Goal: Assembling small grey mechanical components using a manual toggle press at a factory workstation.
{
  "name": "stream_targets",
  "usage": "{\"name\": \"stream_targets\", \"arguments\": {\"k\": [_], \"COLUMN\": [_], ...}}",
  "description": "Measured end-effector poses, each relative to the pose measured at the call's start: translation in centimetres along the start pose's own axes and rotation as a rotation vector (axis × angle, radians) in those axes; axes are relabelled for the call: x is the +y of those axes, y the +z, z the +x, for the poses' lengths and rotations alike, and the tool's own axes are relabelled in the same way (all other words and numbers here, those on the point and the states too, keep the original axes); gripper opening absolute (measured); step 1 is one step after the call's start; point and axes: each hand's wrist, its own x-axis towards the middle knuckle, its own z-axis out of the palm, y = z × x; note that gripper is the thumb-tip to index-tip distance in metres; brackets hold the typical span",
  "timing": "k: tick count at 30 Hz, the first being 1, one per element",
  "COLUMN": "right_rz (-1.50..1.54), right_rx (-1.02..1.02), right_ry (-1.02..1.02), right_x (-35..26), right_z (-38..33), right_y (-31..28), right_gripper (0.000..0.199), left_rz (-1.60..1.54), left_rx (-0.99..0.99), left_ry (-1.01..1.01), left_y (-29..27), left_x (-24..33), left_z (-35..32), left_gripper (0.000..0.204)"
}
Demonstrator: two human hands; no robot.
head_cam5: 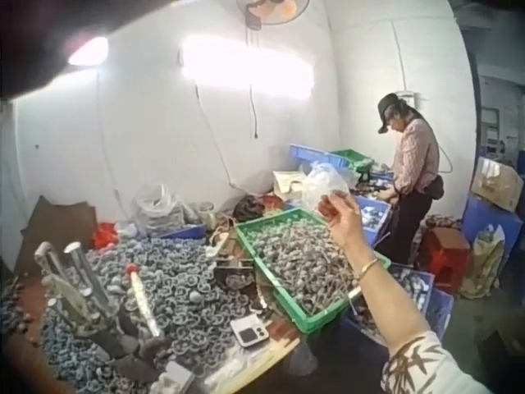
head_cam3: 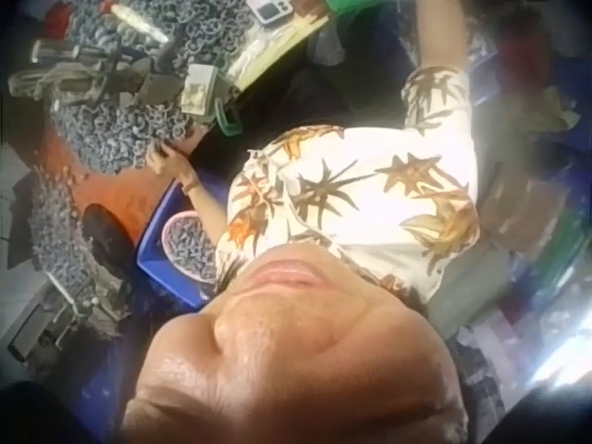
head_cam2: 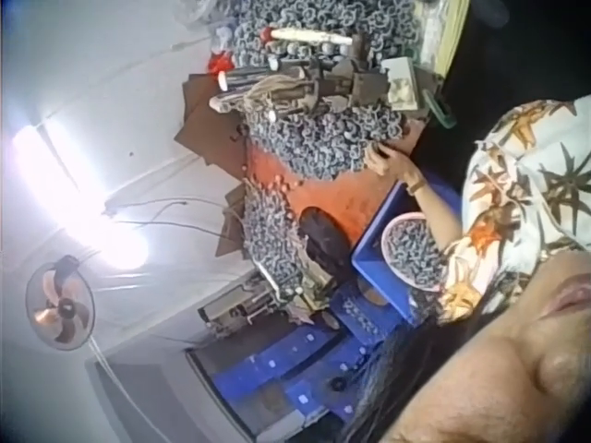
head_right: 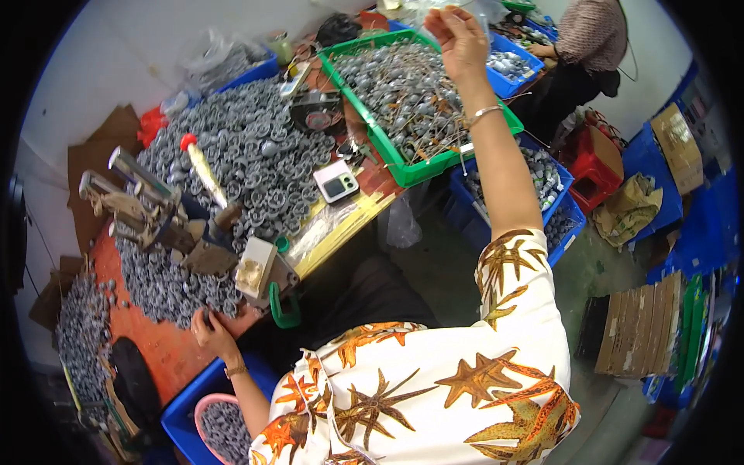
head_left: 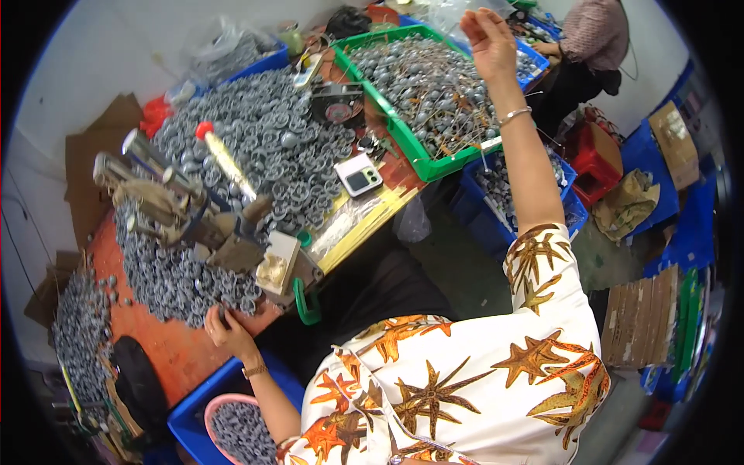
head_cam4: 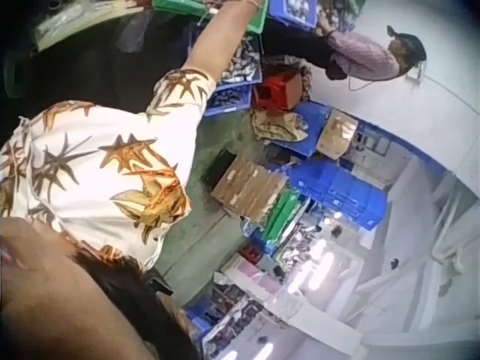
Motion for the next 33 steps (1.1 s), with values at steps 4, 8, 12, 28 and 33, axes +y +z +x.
{"name": "stream_targets", "arguments": {"k": [4,8,12,28,33], "right_rz": [0.366,0.288,0.003,-0.024,-0.027], "right_rx": [-0.163,-0.211,-0.249,-0.526,-0.487], "right_ry": [0.266,0.323,0.336,0.901,0.856], "right_x": [-0.3,-4.0,-2.2,3.4,4.5], "right_z": [-0.9,-6.7,-14.6,-31.3,-32.6], "right_y": [1.1,5.2,7.7,16.3,16.9], "right_gripper": [0.007,0.01,0.015,0.009,0.006], "left_rz": [-0.062,-0.287,-0.602,-0.658,-0.548], "left_rx": [0.139,0.106,0.048,-0.304,-0.565], "left_ry": [0.043,-0.025,-0.194,-0.026,0.059], "left_y": [-0.3,-0.2,-0.1,3.1,3.7], "left_x": [-0.8,2.2,3.7,10.5,10.5], "left_z": [-0.6,1.8,2.5,2.7,2.9], "left_gripper": [0.022,0.018,0.007,0.024,0.021]}}
